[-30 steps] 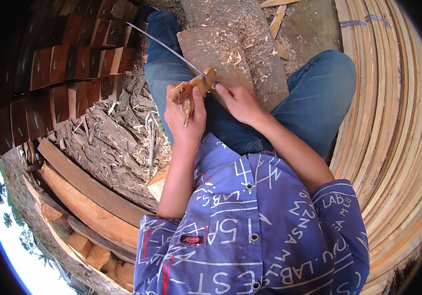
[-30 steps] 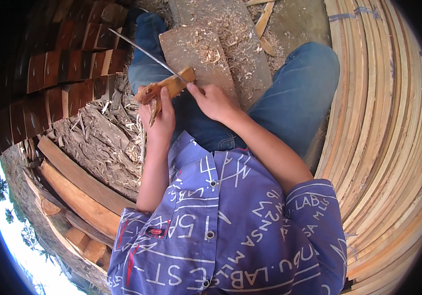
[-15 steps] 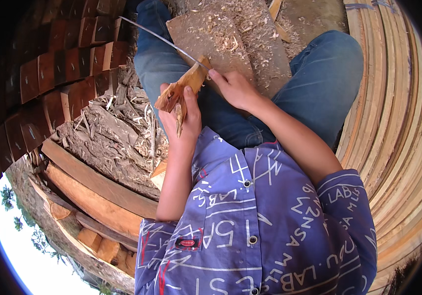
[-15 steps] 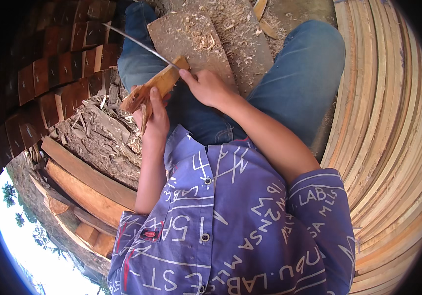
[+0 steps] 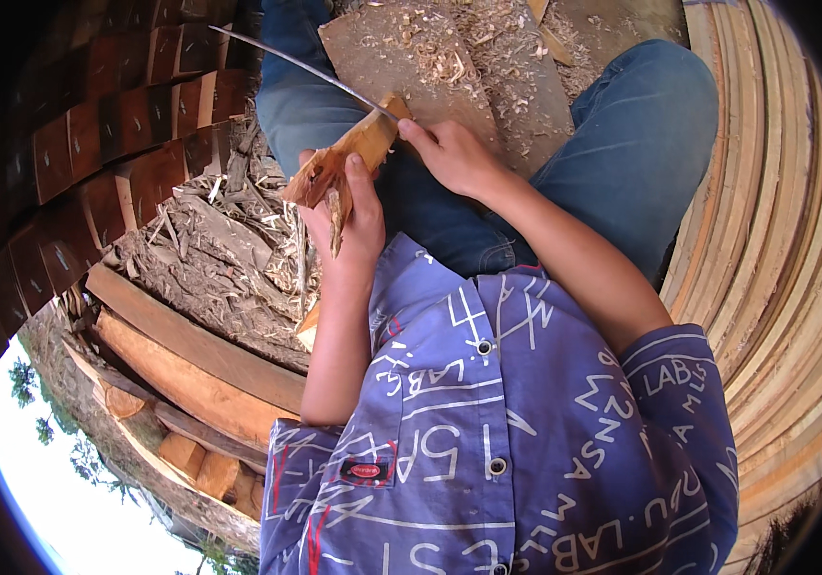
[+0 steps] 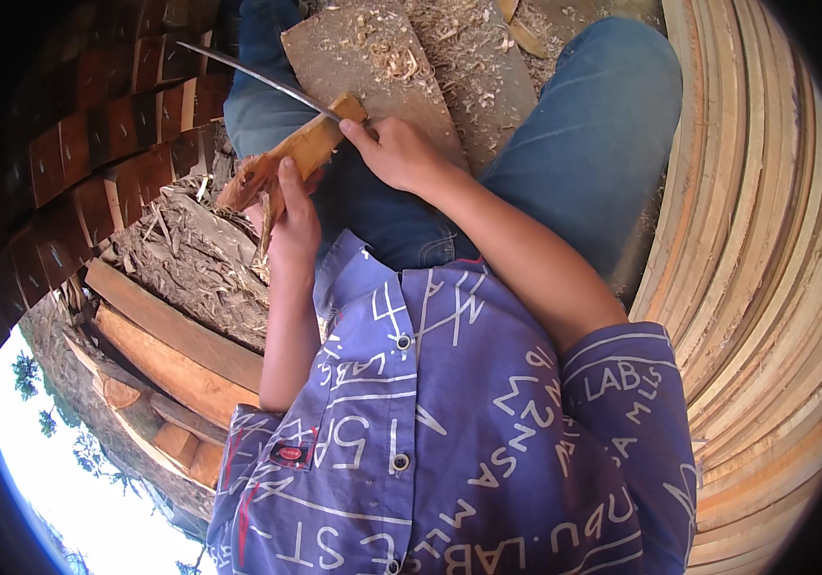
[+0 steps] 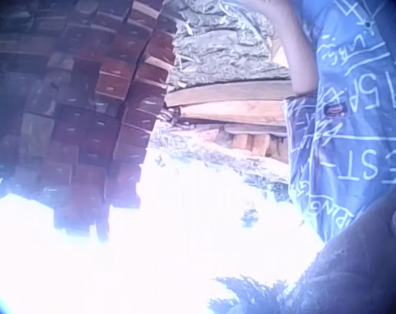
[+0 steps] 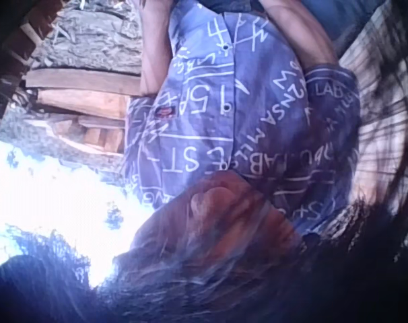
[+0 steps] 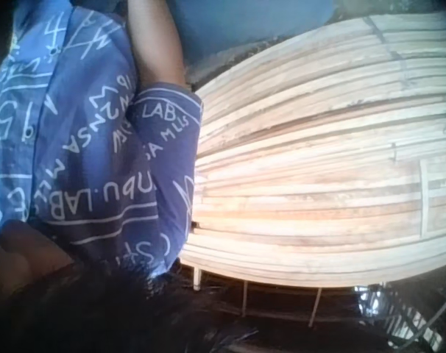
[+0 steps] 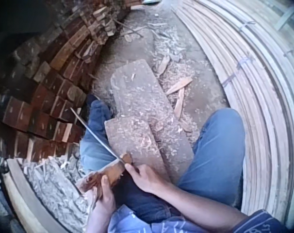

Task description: The person sits on the ground and uses a curved knife to shave and shape a small piece of wood held in the left hand. The person repeatedly shaves the wood, occasionally turning it over to work on different sides, while surrounded by stacks of finished wooden pieces.

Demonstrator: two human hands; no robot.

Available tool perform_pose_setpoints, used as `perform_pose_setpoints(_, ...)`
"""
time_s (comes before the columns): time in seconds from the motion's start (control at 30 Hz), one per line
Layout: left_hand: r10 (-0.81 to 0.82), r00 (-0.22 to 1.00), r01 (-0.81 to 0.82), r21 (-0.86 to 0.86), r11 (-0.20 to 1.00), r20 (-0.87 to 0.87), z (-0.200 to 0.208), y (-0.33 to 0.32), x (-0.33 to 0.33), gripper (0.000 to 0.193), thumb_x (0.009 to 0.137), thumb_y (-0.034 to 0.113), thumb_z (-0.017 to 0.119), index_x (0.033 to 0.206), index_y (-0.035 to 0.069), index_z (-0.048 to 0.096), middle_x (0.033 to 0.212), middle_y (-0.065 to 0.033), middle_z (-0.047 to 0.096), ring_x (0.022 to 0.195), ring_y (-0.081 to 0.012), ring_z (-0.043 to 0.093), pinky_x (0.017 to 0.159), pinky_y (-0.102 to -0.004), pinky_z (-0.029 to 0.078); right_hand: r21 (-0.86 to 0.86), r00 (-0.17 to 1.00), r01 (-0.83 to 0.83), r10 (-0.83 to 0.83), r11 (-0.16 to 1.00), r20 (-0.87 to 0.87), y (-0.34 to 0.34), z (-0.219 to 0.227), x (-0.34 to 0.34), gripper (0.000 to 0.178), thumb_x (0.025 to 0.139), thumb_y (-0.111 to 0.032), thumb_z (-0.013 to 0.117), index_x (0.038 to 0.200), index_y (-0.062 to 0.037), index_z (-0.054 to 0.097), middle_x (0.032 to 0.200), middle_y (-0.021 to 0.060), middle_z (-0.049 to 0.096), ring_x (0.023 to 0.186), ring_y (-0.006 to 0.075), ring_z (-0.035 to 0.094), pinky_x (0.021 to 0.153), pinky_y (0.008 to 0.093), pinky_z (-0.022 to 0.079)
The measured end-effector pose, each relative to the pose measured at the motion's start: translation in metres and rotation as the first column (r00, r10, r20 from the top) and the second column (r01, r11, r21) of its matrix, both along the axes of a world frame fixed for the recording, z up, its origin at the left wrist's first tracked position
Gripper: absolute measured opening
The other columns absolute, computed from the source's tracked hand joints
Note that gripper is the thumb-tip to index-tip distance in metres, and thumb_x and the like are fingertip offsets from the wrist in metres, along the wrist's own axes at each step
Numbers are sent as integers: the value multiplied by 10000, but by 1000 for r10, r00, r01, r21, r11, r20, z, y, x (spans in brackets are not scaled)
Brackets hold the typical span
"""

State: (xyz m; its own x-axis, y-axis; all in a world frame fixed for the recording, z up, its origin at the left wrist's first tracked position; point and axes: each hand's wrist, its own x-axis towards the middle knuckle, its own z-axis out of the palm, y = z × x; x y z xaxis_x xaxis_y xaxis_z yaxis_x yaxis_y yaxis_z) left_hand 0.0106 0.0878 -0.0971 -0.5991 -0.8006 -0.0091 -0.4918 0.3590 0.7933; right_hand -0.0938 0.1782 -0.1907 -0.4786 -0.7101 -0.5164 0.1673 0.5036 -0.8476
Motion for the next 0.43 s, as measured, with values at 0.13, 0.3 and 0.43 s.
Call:
perform_pose_setpoints(0.13, -43, 998, 47, -96, 994, 43, -1, -1, 6, 194, 934, 103, 557, 821, -53, 527, 717, -159, 558, 615, -303, 578, 570, -402, 446, -56, 999, -27, 29, 998, 22, -4, 19, 0, 650, 964, -538, 460, 803, 53, 678, 713, 273, 634, 740, 393, 664, 700, 450, 498)
perform_pose_setpoints(0.3, -12, 1000, 12, -10, 1000, 10, -4, 8, 3, 186, 941, 108, 552, 869, -57, 505, 754, -173, 572, 624, -273, 586, 567, -390, 460, 16, 995, -50, 51, 999, -85, 0, 18, -3, 641, 980, -513, 458, 820, 74, 658, 692, 270, 622, 677, 344, 651, 675, 428, 483)
perform_pose_setpoints(0.43, 46, 999, -45, 79, 996, -2, -1, 8, -5, 247, 962, 159, 535, 924, -81, 485, 861, -207, 587, 719, -277, 655, 634, -361, 553, 96, 999, -17, 20, 995, -27, 2, -14, 4, 632, 971, -533, 459, 851, 41, 694, 703, 273, 627, 750, 355, 690, 696, 447, 494)
